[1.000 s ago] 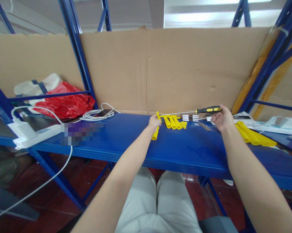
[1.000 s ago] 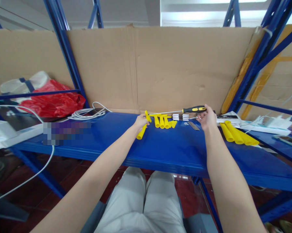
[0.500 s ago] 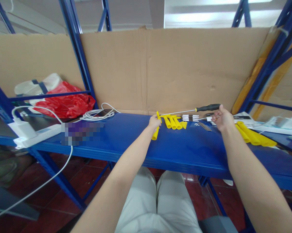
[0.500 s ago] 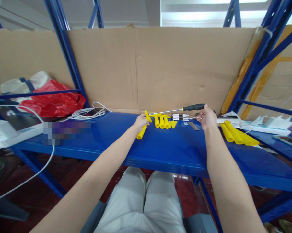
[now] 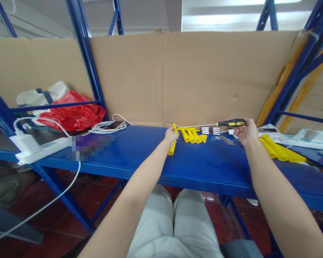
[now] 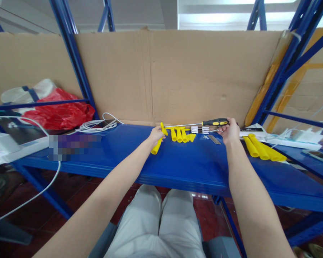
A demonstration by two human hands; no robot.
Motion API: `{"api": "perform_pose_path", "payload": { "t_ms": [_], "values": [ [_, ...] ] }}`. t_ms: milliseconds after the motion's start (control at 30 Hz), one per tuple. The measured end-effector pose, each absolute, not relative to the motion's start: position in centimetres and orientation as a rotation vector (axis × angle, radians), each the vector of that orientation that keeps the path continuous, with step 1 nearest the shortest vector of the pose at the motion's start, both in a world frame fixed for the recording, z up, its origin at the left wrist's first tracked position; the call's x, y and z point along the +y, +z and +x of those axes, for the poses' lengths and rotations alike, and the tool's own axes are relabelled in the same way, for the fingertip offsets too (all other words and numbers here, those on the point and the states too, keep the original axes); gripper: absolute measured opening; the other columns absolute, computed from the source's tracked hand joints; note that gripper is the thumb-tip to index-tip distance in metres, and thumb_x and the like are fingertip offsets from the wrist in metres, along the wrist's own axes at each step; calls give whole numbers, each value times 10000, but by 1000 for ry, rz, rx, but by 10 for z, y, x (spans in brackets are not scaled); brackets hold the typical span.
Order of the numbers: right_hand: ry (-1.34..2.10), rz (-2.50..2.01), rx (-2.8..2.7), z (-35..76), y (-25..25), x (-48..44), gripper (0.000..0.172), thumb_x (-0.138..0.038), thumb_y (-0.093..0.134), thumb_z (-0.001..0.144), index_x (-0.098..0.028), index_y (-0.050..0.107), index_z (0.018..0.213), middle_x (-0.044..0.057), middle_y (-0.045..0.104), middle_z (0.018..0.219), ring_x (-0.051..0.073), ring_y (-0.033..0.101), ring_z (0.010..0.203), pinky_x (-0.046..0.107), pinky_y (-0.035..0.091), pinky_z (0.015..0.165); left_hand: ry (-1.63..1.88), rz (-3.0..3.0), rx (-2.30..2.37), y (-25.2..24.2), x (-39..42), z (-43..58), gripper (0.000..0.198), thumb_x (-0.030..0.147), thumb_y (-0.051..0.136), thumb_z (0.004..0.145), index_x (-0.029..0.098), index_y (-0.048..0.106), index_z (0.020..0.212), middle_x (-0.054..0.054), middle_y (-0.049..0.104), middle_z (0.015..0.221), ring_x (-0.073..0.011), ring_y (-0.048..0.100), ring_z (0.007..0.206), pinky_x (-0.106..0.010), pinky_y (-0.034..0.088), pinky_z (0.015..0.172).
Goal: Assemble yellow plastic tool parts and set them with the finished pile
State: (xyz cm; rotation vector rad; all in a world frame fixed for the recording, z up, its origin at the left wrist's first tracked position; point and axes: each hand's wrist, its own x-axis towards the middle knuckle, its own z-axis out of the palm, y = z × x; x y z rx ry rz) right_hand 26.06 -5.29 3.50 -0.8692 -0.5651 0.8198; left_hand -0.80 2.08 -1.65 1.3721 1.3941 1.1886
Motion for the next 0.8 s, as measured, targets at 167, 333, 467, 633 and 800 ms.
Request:
{"api": "perform_pose_path", "payload": {
  "t_ms": [167,333,467,633,800],
  "values": [
    [798,-850,-545,262,34,-52,282,-222,469,967,-228,485,685,-68,382,392,83,397,340,161,374,300,1192,1362,1404,-16,21,-8,552,-43,548,761,124,585,1285,-65,719,917,-55,525,471,-171,382,436],
    [793,-893,-622,260,34,-55,322,-169,408,994,-197,520,693,-10,551,509,89,533,428,150,426,365,1191,1359,1421,-16,22,-9,573,-37,543,750,130,581,1297,-70,729,923,-64,546,487,-166,393,438],
    [772,-901,-687,264,31,-53,341,-242,501,967,-208,461,630,-40,447,458,89,430,371,183,379,335,1189,1357,1420,-17,23,-9,573,-24,560,750,129,580,1301,-80,732,942,-70,566,502,-166,400,442],
    [784,-944,-613,270,29,-48,312,-257,498,949,-228,484,639,-28,491,486,104,460,398,201,387,330,1193,1356,1409,-17,22,-8,566,-33,544,772,131,569,1313,-80,730,930,-65,550,488,-166,388,436],
    [815,-884,-666,282,21,-39,335,-264,510,931,-232,428,608,-59,349,396,100,352,337,213,343,328,1189,1369,1407,-16,22,-9,527,-8,597,766,153,599,1268,-57,727,892,-77,589,515,-161,404,453]
  ]
}}
